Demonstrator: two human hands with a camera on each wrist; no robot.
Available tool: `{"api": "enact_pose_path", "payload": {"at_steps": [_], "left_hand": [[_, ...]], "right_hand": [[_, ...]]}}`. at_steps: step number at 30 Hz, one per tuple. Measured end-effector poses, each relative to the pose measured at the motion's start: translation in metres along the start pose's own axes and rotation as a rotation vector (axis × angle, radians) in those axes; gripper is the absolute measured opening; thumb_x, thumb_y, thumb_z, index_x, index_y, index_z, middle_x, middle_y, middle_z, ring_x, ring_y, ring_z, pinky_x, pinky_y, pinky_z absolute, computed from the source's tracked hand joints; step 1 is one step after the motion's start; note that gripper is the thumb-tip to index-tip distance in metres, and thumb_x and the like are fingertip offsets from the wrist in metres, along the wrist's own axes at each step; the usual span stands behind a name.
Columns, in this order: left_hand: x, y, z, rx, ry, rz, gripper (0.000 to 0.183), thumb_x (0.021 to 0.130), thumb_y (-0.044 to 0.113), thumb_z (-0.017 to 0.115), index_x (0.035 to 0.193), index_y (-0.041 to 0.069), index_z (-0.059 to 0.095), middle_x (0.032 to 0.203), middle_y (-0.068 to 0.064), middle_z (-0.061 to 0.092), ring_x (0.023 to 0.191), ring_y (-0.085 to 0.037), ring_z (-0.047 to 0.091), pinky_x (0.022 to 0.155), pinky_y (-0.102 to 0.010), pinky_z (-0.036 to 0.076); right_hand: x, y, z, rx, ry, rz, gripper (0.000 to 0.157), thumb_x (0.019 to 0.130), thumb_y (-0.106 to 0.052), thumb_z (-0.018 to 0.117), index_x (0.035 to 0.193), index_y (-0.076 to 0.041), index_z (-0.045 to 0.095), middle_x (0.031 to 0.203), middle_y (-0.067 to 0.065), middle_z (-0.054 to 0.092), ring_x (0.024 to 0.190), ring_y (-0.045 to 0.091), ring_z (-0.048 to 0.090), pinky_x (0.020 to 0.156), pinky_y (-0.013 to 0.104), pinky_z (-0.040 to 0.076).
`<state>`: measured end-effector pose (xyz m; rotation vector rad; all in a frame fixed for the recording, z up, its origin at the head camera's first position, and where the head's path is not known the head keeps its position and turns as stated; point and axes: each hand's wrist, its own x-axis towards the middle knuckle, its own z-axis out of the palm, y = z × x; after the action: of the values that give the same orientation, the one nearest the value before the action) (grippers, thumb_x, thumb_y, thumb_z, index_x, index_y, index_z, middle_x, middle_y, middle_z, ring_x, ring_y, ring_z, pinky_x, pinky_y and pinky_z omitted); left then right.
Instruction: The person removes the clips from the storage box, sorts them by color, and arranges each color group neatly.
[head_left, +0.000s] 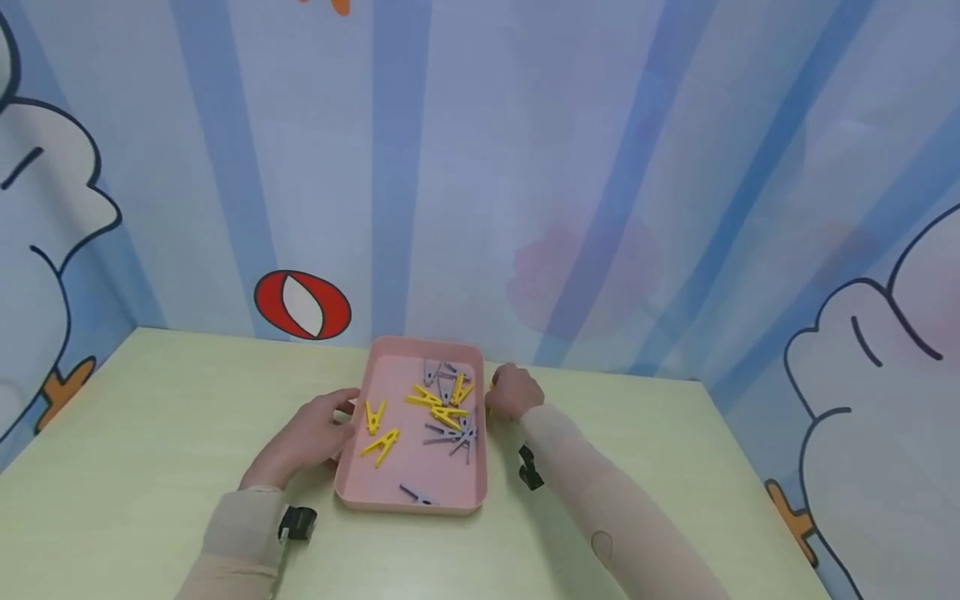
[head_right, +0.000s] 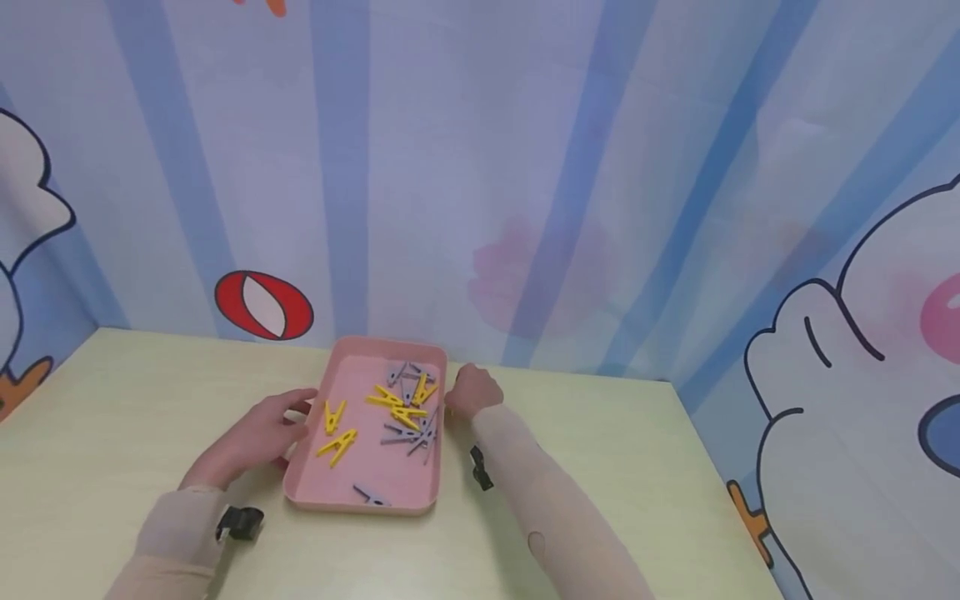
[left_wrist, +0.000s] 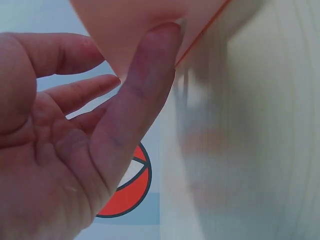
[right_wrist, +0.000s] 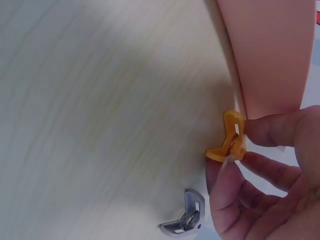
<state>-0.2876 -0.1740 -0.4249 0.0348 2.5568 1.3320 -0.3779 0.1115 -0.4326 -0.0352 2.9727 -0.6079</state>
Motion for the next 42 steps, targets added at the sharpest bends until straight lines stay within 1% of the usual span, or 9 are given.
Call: {"api": "enact_pose_path", "payload": {"at_steps": [4,11,17,21,30,34,36,40,42], "left_hand": [[0.001,-0.001,0.001,-0.003,0.003,-0.007,0.057,0.097,0.007,0.053,0.151,0.001,0.036,0.135,-0.025,0.05,0.085,-0.024,0.063,0.063,-0.035,0.059],[0.001,-0.002,0.002,-0.008,0.004,-0.004,0.056,0.097,0.007,0.054,0.151,0.001,0.036,0.135,-0.025,0.05,0.083,-0.024,0.063,0.062,-0.034,0.059],[0.002,-0.002,0.001,-0.007,-0.002,-0.007,0.057,0.097,0.007,0.053,0.151,0.0,0.034,0.136,-0.025,0.049,0.085,-0.025,0.063,0.062,-0.035,0.059],[0.003,-0.003,0.001,-0.004,-0.003,-0.01,0.058,0.097,0.006,0.052,0.151,0.001,0.034,0.136,-0.024,0.049,0.086,-0.025,0.063,0.063,-0.035,0.059],[0.003,-0.003,0.002,-0.006,-0.004,-0.014,0.057,0.098,0.008,0.053,0.151,0.002,0.036,0.135,-0.023,0.05,0.086,-0.025,0.062,0.063,-0.034,0.059],[0.003,-0.002,0.001,-0.015,-0.009,-0.004,0.057,0.098,0.009,0.054,0.152,0.002,0.035,0.136,-0.023,0.05,0.086,-0.024,0.063,0.062,-0.035,0.058],[0.003,-0.002,0.0,-0.017,-0.012,-0.001,0.057,0.098,0.009,0.054,0.152,0.002,0.035,0.136,-0.023,0.049,0.085,-0.024,0.063,0.061,-0.035,0.058],[0.004,-0.003,0.0,-0.013,-0.014,-0.011,0.057,0.099,0.009,0.054,0.152,0.003,0.035,0.136,-0.023,0.049,0.084,-0.024,0.063,0.062,-0.034,0.059],[0.004,-0.002,0.0,-0.006,-0.014,-0.019,0.057,0.098,0.008,0.054,0.152,0.003,0.035,0.136,-0.022,0.049,0.085,-0.024,0.063,0.063,-0.034,0.059]], "right_hand": [[-0.001,0.0,-0.001,-0.001,-0.007,0.003,0.01,0.083,-0.01,0.067,0.091,-0.004,0.069,0.073,0.006,0.063,0.06,0.02,0.056,0.053,0.035,0.045],[-0.005,0.0,-0.006,-0.003,-0.021,0.015,0.034,0.085,-0.012,0.066,0.116,0.001,0.068,0.091,0.011,0.068,0.069,0.022,0.06,0.067,0.04,0.054],[-0.01,-0.004,-0.011,-0.005,0.008,0.005,0.037,0.088,-0.013,0.064,0.123,0.002,0.065,0.115,0.016,0.067,0.091,0.029,0.066,0.081,0.047,0.055],[-0.012,-0.01,-0.012,-0.009,0.035,0.006,0.037,0.091,-0.015,0.063,0.124,0.001,0.064,0.12,0.016,0.066,0.1,0.031,0.065,0.084,0.047,0.054],[-0.02,-0.028,-0.013,0.004,0.15,-0.06,0.028,0.095,-0.018,0.064,0.115,0.0,0.069,0.106,0.014,0.07,0.086,0.026,0.067,0.075,0.043,0.056],[-0.026,-0.036,-0.013,0.069,0.137,-0.06,0.028,0.094,-0.017,0.063,0.117,-0.001,0.068,0.107,0.011,0.069,0.086,0.024,0.065,0.076,0.042,0.056],[-0.03,-0.04,-0.013,0.103,0.115,-0.078,0.03,0.094,-0.015,0.063,0.12,0.0,0.066,0.1,0.011,0.069,0.079,0.024,0.065,0.072,0.042,0.055],[-0.038,-0.049,-0.012,0.111,0.092,-0.181,0.029,0.092,-0.012,0.063,0.118,0.001,0.065,0.087,0.009,0.067,0.065,0.019,0.058,0.058,0.035,0.05],[-0.042,-0.054,-0.01,0.102,0.082,-0.239,0.029,0.09,-0.011,0.064,0.115,0.001,0.065,0.085,0.007,0.066,0.062,0.017,0.055,0.055,0.033,0.047]]}}
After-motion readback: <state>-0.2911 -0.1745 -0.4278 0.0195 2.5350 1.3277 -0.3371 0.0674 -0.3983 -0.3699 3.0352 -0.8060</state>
